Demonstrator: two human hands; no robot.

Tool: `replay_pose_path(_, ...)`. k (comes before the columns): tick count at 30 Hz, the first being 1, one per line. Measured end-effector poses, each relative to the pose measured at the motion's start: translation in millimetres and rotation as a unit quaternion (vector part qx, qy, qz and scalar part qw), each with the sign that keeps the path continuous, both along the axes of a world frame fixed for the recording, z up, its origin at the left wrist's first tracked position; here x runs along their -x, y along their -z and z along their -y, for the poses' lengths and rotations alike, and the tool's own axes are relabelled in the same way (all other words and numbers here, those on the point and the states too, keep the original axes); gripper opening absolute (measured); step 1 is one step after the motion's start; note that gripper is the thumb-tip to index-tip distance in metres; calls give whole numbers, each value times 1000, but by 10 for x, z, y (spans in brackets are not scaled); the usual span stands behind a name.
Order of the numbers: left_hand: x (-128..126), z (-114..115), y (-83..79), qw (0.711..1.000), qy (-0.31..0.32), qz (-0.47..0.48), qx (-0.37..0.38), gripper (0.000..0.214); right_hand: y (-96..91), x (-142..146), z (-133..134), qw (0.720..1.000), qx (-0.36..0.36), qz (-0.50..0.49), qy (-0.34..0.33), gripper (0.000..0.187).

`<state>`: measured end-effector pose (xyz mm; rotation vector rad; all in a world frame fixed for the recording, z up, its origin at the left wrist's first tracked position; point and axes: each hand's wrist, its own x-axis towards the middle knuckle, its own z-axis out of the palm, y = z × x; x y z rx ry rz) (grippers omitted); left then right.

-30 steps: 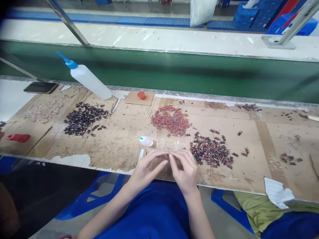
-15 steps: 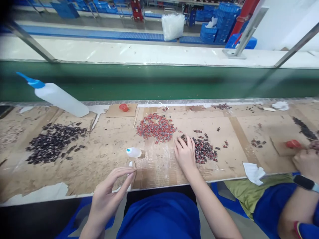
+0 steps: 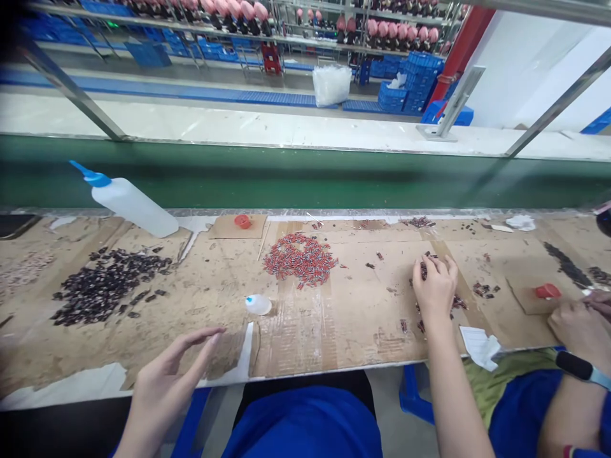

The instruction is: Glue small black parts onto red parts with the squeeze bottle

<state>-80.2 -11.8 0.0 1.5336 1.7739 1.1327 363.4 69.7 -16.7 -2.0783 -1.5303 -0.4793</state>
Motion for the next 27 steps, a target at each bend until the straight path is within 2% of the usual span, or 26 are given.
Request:
replay_pose_path(3, 134, -23, -24, 997, -70, -5, 37, 31, -121, -74, -25, 999, 7, -11, 31, 36)
replay_pose_path(5, 225, -42, -30, 993, -107, -13, 50, 35, -220, -181, -100, 994, 40, -35, 96, 36)
replay_pose_path(7, 311, -59, -12, 990, -125, -11, 57, 37, -318, -328, -222, 976, 114, -84, 167, 34)
replay_pose_path(9, 378, -72, 24, 989, -130, -5, 68, 39, -385, -466, -369, 946, 207, -141, 204, 33)
replay_pose_path(10, 398, -76, 41, 988, -132, -5, 74, 40, -400, -517, -441, 940, 220, -150, 212, 32)
replay_pose_path(14, 358, -82, 39, 989, -126, -6, 82, 40, -341, -572, -663, 930, 245, -175, 210, 27)
replay_pose_path(18, 218, -101, -21, 990, -120, -15, 67, 37, -226, -552, -758, 928, 254, -201, 185, 18)
replay_pose_path(24, 217, -153, 49, 995, -78, -23, 60, 40, -192, -744, -730, 932, 235, -237, 139, 25)
replay_pose_path(27, 198, -158, 52, 994, -77, -27, 68, 41, -186, -857, -659, 933, 224, -250, 128, 26)
